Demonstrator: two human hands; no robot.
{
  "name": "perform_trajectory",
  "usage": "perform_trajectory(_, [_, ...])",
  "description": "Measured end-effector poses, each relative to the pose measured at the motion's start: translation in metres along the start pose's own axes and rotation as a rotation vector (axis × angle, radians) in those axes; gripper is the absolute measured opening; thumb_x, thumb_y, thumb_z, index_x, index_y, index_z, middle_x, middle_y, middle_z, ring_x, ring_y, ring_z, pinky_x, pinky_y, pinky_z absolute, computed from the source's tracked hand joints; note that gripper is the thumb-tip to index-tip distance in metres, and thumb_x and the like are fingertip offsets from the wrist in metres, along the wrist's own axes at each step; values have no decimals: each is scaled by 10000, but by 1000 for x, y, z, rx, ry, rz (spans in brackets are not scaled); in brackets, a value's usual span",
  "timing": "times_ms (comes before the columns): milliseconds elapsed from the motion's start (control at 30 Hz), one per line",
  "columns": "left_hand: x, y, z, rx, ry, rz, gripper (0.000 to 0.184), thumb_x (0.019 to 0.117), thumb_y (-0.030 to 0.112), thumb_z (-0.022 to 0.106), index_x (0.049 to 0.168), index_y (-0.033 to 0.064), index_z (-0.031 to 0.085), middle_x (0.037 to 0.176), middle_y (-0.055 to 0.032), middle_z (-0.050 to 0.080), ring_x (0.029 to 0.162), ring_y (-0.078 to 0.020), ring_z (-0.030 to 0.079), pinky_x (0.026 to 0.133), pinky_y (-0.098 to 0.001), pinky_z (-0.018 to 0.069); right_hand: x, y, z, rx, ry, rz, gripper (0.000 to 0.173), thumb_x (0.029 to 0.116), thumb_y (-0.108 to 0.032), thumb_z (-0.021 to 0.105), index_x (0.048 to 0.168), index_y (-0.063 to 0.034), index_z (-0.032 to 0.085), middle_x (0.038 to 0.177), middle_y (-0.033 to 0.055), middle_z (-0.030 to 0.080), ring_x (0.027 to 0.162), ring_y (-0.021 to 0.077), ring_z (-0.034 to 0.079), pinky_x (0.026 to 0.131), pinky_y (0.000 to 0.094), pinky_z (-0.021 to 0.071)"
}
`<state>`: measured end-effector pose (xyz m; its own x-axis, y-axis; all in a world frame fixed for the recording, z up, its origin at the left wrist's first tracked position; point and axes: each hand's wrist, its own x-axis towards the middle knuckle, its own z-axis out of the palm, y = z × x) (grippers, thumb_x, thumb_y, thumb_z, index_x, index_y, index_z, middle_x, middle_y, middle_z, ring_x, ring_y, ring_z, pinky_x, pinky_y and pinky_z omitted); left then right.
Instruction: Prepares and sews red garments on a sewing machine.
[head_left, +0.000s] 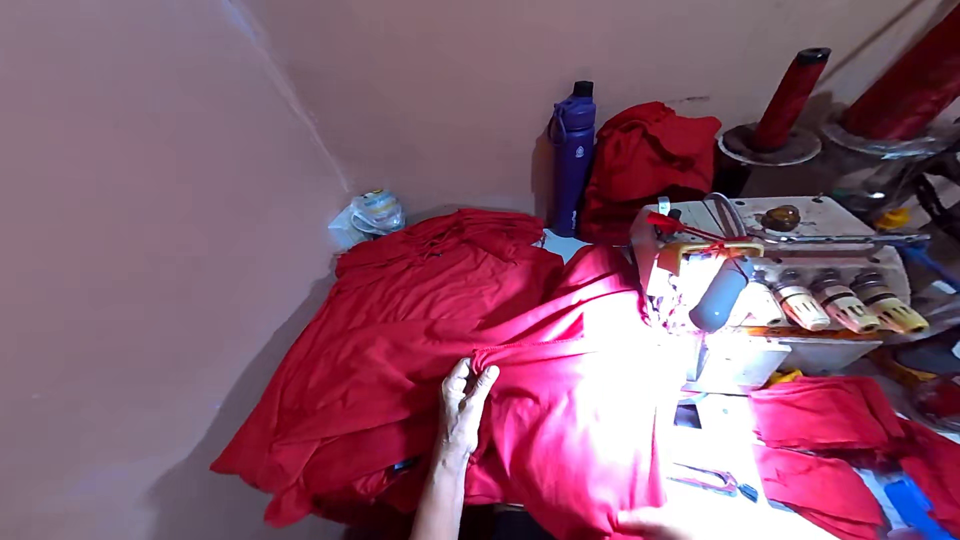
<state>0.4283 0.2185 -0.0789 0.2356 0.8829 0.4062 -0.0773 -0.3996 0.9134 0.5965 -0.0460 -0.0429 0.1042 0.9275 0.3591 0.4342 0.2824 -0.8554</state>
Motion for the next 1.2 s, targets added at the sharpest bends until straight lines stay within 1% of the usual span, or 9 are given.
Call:
perform_trajectory(200, [-1,1,0,7,3,-7,33,925,32,609,932,38,641,811,78,653,794,21,633,766,-178,537,19,23,13,-223,580,288,326,901,-112,696,1156,81,635,944,107,693,744,32,628,675,174,529])
perform_trajectory(333, [0,3,0,20,5,-10,39,927,31,604,938,24,641,806,83,647,786,32,628,752,-164,531,46,22,16,-240,579,515,723,804,-345,818,1308,101,553,1052,231,675,886,295,668,771,484,542])
perform_trajectory(433, [0,2,0,23,3,-12,30,926,34,607,920,40,636,788,93,637,767,37,619,734,-160,524,57,25,29,-270,587,528,765,732,-447,827,1252,68,606,988,210,688,860,321,665,751,533,519])
perform_trajectory(567, [-2,4,-3,-65,46,-43,73,943,25,574,953,58,639,820,92,652,791,17,633,765,-191,545,58,51,31,-441,765,320,325,823,-291,693,914,21,703,690,89,652,585,158,619,552,344,502])
perform_trajectory(700, [9,53,-7,-135,57,37,106,946,73,604,938,171,642,793,156,671,749,36,648,720,-177,565,46,38,17,-182,785,228,131,821,-95,674,844,25,719,654,-8,634,556,-60,541,546,108,461])
perform_trajectory(767, [21,91,-6,-104,11,206,154,924,82,675,942,231,710,836,189,716,773,57,668,723,-148,568,41,17,13,272,736,302,125,869,36,591,841,-60,666,652,-99,638,556,-73,576,542,112,500])
perform_trajectory(867, [40,108,5,-15,38,227,214,911,-16,631,923,196,656,801,186,695,743,63,656,701,-135,558,44,-4,12,888,697,553,325,954,51,418,805,-144,631,602,-72,662,517,-14,603,527,154,516])
perform_trajectory(1000, [43,68,10,34,59,30,73,953,20,593,908,72,617,742,102,625,696,17,616,685,-181,541,34,19,20,755,544,418,253,935,78,479,886,-101,651,653,-99,646,528,-30,563,517,150,486])
perform_trajectory(1200, [13,40,1,24,47,-15,60,948,71,611,907,88,651,785,85,649,737,-12,636,710,-209,558,20,18,15,530,617,307,239,872,87,535,873,-121,652,740,-146,665,671,-57,616,644,160,526])
